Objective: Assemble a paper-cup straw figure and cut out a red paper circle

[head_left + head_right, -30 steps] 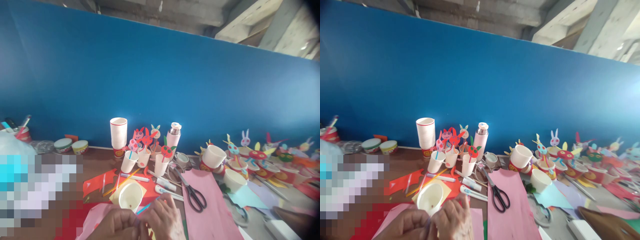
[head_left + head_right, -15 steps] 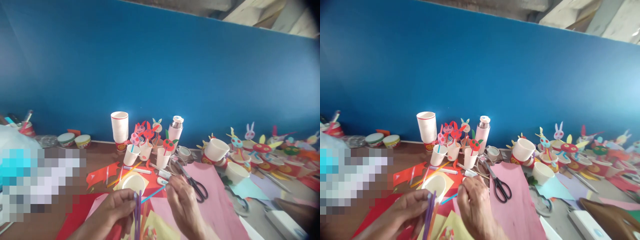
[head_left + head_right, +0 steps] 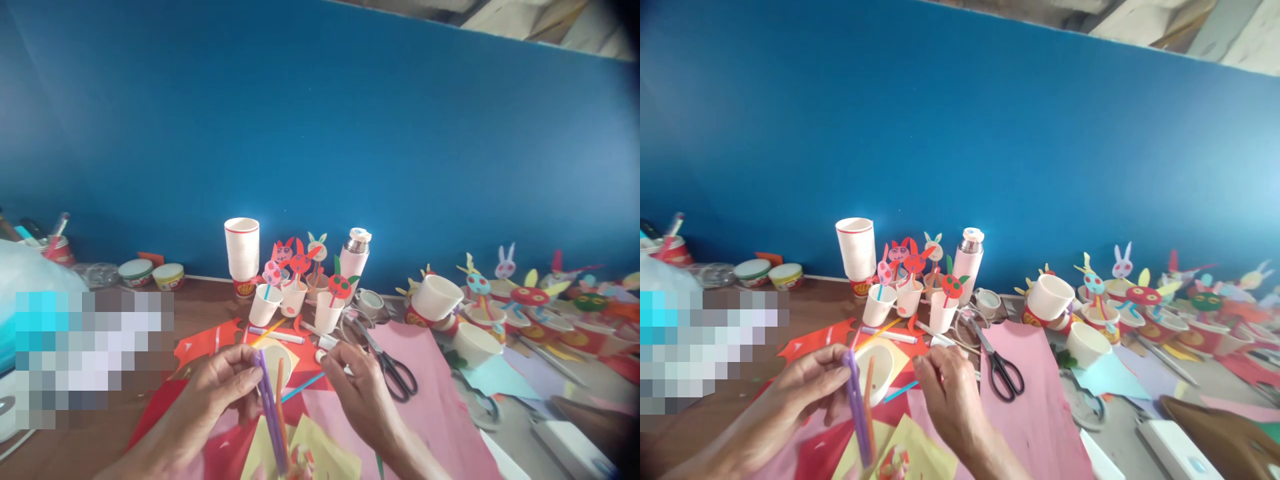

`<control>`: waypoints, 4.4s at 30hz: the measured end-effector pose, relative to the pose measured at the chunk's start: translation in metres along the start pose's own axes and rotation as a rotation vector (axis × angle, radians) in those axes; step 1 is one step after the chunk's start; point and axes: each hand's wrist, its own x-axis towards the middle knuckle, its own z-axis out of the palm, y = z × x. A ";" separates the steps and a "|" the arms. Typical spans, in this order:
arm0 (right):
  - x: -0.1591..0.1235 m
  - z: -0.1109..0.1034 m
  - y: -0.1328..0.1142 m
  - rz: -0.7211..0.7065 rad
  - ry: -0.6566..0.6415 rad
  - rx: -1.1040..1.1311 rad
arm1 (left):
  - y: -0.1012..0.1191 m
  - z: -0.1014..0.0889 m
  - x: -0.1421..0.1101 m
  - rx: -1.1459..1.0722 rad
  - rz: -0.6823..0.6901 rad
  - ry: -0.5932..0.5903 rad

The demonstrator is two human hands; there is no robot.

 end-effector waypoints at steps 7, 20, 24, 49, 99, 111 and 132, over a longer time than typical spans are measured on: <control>-0.007 0.012 -0.001 0.102 -0.128 0.143 | 0.006 -0.002 -0.001 -0.042 -0.025 0.058; -0.020 0.043 -0.017 0.459 -0.421 0.897 | 0.004 0.006 -0.003 -0.079 0.003 0.071; -0.021 0.049 -0.011 0.455 -0.343 0.919 | 0.000 0.004 -0.003 -0.131 0.012 0.069; -0.020 0.035 -0.020 0.341 -0.187 0.637 | -0.029 0.015 -0.017 0.306 0.256 0.132; -0.034 0.044 -0.035 0.390 -0.517 0.712 | -0.012 0.014 -0.008 -0.035 -0.051 0.033; -0.014 0.008 -0.027 -0.159 -0.211 0.247 | -0.022 0.021 -0.011 0.161 -0.059 -0.120; -0.016 0.010 -0.033 0.044 -0.167 0.226 | -0.026 0.021 -0.012 0.108 -0.073 -0.164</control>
